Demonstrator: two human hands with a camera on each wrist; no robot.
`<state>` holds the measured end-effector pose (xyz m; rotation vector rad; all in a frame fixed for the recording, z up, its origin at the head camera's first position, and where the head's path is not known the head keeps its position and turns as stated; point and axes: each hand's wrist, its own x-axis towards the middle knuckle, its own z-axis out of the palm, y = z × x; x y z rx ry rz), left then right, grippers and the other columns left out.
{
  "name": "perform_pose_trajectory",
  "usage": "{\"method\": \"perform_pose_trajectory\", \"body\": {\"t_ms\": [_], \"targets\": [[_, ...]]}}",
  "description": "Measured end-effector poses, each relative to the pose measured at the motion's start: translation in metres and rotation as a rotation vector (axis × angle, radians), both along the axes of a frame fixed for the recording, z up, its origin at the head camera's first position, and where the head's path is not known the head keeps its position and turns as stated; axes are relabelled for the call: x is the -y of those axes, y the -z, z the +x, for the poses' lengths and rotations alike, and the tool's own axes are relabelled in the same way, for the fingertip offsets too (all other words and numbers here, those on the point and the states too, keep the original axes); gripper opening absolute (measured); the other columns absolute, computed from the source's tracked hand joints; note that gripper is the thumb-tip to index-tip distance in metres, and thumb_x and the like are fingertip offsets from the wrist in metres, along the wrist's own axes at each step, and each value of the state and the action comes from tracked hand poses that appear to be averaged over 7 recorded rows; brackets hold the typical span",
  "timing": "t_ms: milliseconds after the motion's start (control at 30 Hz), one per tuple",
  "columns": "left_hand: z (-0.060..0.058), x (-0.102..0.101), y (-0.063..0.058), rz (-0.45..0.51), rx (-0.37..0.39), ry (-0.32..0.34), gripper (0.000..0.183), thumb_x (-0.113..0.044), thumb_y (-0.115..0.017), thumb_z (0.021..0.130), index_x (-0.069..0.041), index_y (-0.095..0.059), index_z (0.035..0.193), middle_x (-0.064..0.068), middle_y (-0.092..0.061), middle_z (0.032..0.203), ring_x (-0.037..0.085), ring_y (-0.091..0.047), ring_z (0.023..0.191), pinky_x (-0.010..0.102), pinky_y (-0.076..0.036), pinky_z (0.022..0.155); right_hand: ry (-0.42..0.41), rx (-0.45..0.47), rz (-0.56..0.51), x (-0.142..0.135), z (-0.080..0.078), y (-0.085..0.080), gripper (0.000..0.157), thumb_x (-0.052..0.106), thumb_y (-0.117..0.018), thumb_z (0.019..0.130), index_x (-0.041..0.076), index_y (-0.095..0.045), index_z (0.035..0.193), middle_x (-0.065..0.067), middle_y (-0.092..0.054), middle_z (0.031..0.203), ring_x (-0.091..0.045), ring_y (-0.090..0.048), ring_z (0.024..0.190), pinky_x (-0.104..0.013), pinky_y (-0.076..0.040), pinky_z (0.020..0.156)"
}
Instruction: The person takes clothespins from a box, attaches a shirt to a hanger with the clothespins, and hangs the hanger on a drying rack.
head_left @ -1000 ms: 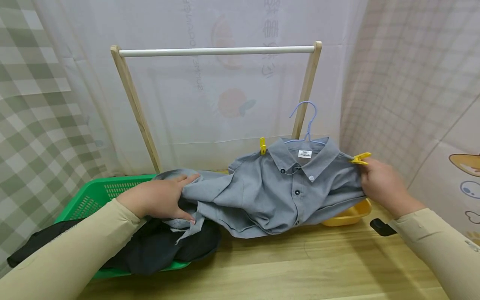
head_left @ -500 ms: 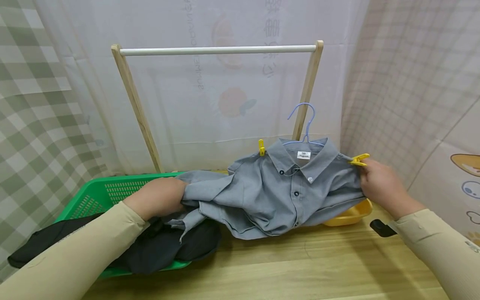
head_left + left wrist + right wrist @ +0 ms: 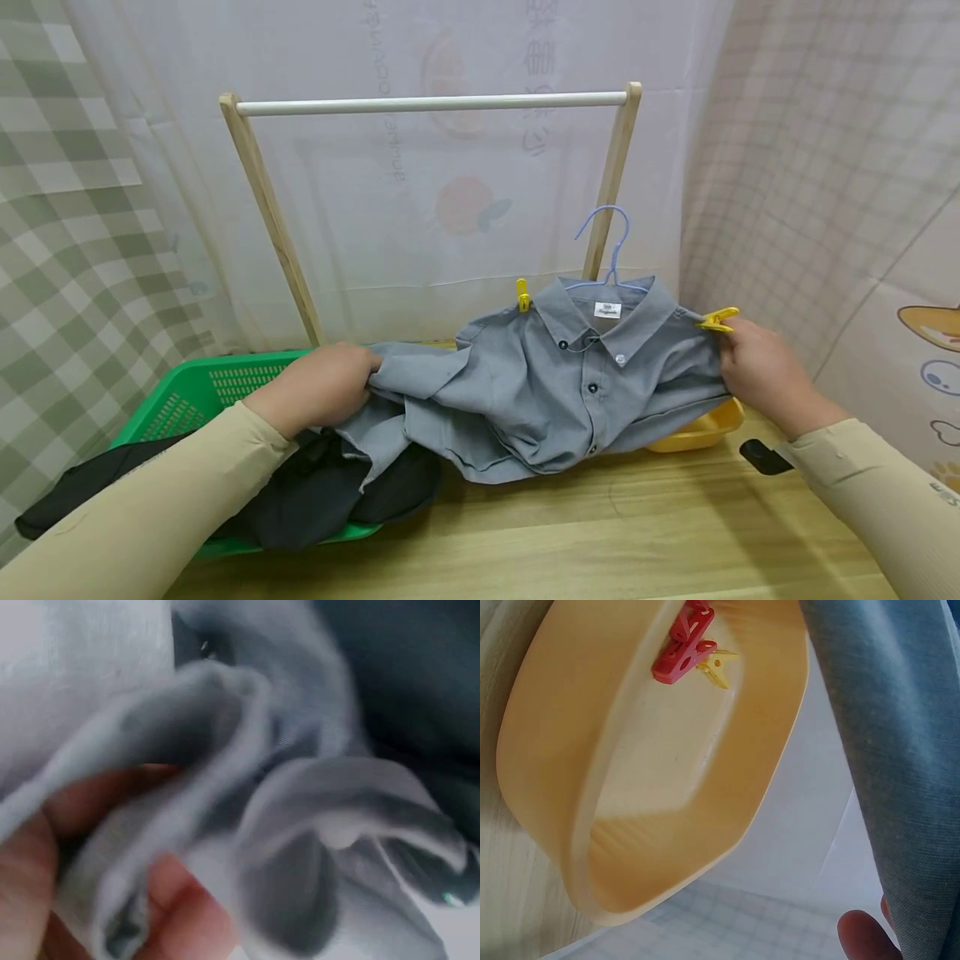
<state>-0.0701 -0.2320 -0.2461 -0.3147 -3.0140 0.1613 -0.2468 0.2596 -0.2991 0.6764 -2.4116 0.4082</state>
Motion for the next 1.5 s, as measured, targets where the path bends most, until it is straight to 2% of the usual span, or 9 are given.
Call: {"method": "perform_pose_trajectory", "body": {"t_ms": [167, 333, 633, 767, 833, 1000, 1067, 1300, 1500], "targets": [[-0.005, -0.006, -0.004, 0.127, -0.022, 0.025, 0.024, 0.001, -0.053, 0.082, -0.019, -0.063, 0.088, 0.000, -0.065, 0.089, 0.012, -0.056, 0.074, 0.029, -0.042, 0.065, 0.008, 0.016, -0.028, 0.000, 0.001, -0.001, 0.013, -0.002, -0.042, 0.087, -0.004, -0.055, 0.085, -0.027, -0.058, 0.086, -0.045, -0.057, 0.078, -0.057, -0.042, 0.070], [-0.010, -0.020, -0.006, 0.255, -0.073, 0.037, 0.037, 0.002, -0.049, 0.082, -0.028, -0.064, 0.098, -0.006, -0.065, 0.102, 0.011, -0.058, 0.084, 0.030, -0.044, 0.071, 0.015, 0.025, -0.063, -0.001, 0.002, -0.002, 0.015, -0.002, -0.040, 0.087, -0.004, -0.055, 0.088, -0.029, -0.059, 0.090, -0.046, -0.057, 0.080, -0.058, -0.041, 0.069], [-0.021, -0.052, -0.011, 0.377, -0.121, 0.050, 0.035, -0.002, -0.051, 0.083, -0.031, -0.062, 0.098, -0.010, -0.062, 0.097, 0.012, -0.056, 0.081, 0.030, -0.045, 0.073, 0.066, 0.068, -0.124, -0.001, 0.007, -0.007, 0.016, 0.002, -0.038, 0.091, -0.003, -0.053, 0.091, -0.031, -0.056, 0.095, -0.051, -0.053, 0.086, -0.060, -0.039, 0.069], [-0.023, -0.063, -0.011, 0.410, -0.082, 0.062, 0.033, -0.009, -0.052, 0.088, -0.034, -0.061, 0.108, -0.011, -0.063, 0.104, 0.008, -0.056, 0.083, 0.028, -0.045, 0.072, 0.089, 0.089, -0.125, 0.000, 0.009, -0.009, 0.016, 0.003, -0.038, 0.092, -0.002, -0.053, 0.092, -0.031, -0.056, 0.097, -0.051, -0.053, 0.087, -0.060, -0.039, 0.068], [-0.023, -0.067, -0.011, 0.427, -0.037, 0.067, 0.035, -0.016, -0.053, 0.091, -0.034, -0.058, 0.120, -0.010, -0.061, 0.114, 0.010, -0.058, 0.074, 0.029, -0.046, 0.066, 0.094, 0.093, -0.121, 0.000, 0.010, -0.009, 0.016, 0.003, -0.038, 0.092, -0.003, -0.053, 0.093, -0.031, -0.056, 0.098, -0.051, -0.053, 0.087, -0.060, -0.039, 0.069], [-0.019, -0.067, -0.010, 0.470, 0.086, 0.096, 0.046, -0.030, -0.057, 0.092, -0.033, -0.045, 0.136, -0.011, -0.051, 0.133, 0.008, -0.064, 0.091, 0.030, -0.052, 0.073, 0.092, 0.076, -0.116, 0.001, 0.010, -0.009, 0.015, 0.004, -0.039, 0.093, -0.003, -0.053, 0.093, -0.030, -0.057, 0.098, -0.051, -0.053, 0.085, -0.060, -0.039, 0.069], [-0.019, -0.065, -0.011, 0.465, 0.090, 0.101, 0.047, -0.033, -0.058, 0.091, -0.033, -0.044, 0.136, -0.010, -0.050, 0.135, 0.007, -0.058, 0.112, 0.030, -0.051, 0.083, 0.091, 0.070, -0.119, 0.000, 0.011, -0.009, 0.015, 0.004, -0.040, 0.093, -0.003, -0.053, 0.093, -0.030, -0.057, 0.097, -0.051, -0.053, 0.085, -0.059, -0.039, 0.069], [-0.019, -0.047, -0.013, 0.292, 0.048, -0.009, 0.058, -0.037, -0.061, 0.089, -0.027, -0.038, 0.141, -0.002, -0.045, 0.140, 0.021, -0.047, 0.126, 0.042, -0.043, 0.097, 0.096, 0.069, -0.128, -0.001, 0.011, -0.009, 0.016, 0.004, -0.040, 0.092, -0.003, -0.054, 0.093, -0.031, -0.057, 0.097, -0.054, -0.053, 0.085, -0.060, -0.038, 0.068], [-0.027, -0.020, -0.004, 0.120, 0.157, -0.142, 0.082, -0.042, -0.065, 0.084, -0.011, -0.024, 0.147, 0.014, -0.036, 0.146, 0.032, -0.040, 0.131, 0.048, -0.037, 0.102, 0.100, 0.078, -0.120, -0.002, 0.011, -0.008, 0.016, 0.004, -0.040, 0.092, -0.003, -0.054, 0.091, -0.030, -0.057, 0.098, -0.052, -0.053, 0.086, -0.060, -0.038, 0.068]]}}
